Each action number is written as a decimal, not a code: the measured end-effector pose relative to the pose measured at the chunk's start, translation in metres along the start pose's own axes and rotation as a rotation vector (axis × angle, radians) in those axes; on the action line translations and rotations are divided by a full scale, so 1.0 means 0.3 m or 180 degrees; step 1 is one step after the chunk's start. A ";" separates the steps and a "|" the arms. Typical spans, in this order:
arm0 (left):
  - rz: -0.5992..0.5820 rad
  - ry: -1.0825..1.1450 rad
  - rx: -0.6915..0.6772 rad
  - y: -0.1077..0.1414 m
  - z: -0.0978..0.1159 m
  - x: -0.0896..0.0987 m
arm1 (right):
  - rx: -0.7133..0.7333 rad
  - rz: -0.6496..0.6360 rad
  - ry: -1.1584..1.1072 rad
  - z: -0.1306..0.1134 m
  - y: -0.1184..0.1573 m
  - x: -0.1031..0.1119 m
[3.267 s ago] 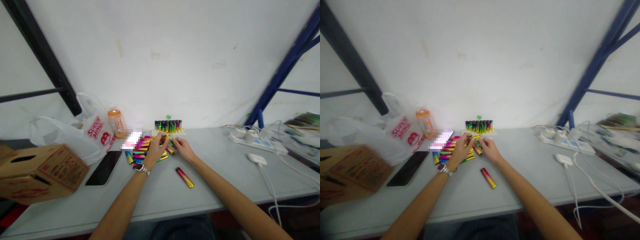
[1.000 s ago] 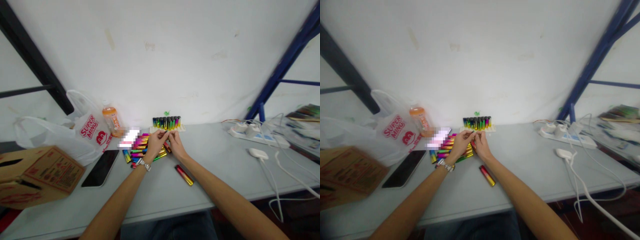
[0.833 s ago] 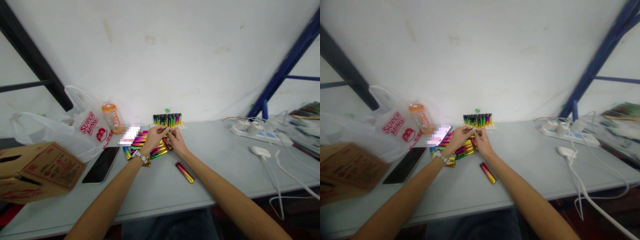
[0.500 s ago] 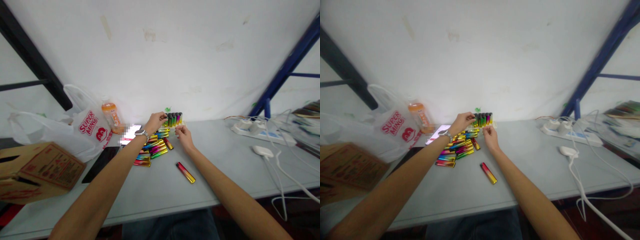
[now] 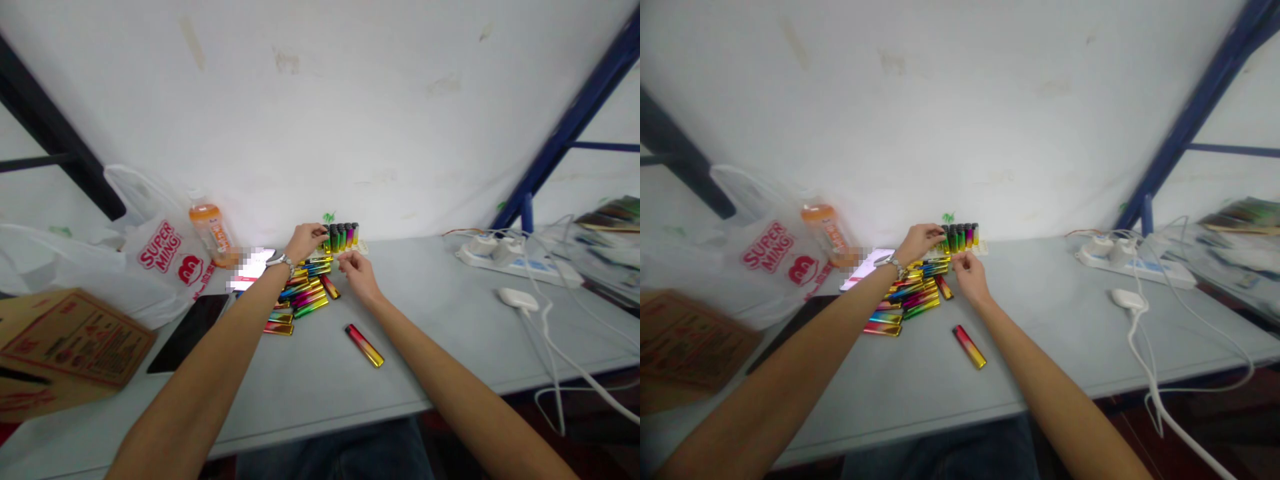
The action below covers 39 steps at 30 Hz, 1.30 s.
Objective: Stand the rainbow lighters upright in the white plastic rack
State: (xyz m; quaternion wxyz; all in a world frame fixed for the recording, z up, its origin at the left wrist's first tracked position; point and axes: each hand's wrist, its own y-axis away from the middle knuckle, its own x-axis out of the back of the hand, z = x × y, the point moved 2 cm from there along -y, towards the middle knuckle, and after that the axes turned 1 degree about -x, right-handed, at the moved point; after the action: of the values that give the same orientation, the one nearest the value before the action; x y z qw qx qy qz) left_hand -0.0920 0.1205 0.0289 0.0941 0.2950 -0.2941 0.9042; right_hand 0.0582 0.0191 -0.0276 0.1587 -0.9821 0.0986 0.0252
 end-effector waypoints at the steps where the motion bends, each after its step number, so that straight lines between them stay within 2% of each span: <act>1: -0.0002 0.0012 0.0013 -0.001 -0.002 0.000 | -0.0021 -0.0013 0.0005 -0.001 0.001 0.001; 5: 0.0000 -0.0036 -0.0019 0.006 -0.004 0.000 | -0.0005 -0.0096 0.0061 -0.003 0.004 -0.001; 10: -0.0066 -0.0174 -0.0323 0.026 0.000 0.006 | 0.0015 -0.0109 0.0113 0.003 0.004 -0.003; 16: -0.0117 -0.0988 -0.0890 0.033 0.013 0.023 | 0.0037 -0.0161 0.0210 0.018 0.000 -0.002; 20: -0.0251 -0.1306 -0.1084 0.043 0.027 0.033 | -0.0002 -0.0236 0.0286 0.024 0.004 0.000; 23: -0.0288 -0.1136 -0.1068 0.043 0.033 0.023 | -0.0027 -0.0361 0.0312 0.020 0.011 0.006; 29: -0.0164 -0.0414 -0.0545 0.012 0.005 -0.019 | -0.0085 -0.0575 0.0469 0.022 0.027 0.029; 35: 0.0064 -0.0997 -0.0861 0.020 -0.017 -0.001 | 0.0030 -0.0680 0.0612 0.027 0.028 0.029; 39: -0.0089 -0.1298 -0.0879 0.066 0.026 0.013 | 0.0038 -0.0653 0.1312 -0.029 0.046 0.046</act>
State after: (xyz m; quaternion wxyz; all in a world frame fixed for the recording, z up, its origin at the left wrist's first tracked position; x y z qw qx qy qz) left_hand -0.0984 0.0998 0.0268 0.0847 0.4598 -0.4237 0.7758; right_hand 0.0691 0.0009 -0.0248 0.1427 -0.9704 0.0286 -0.1927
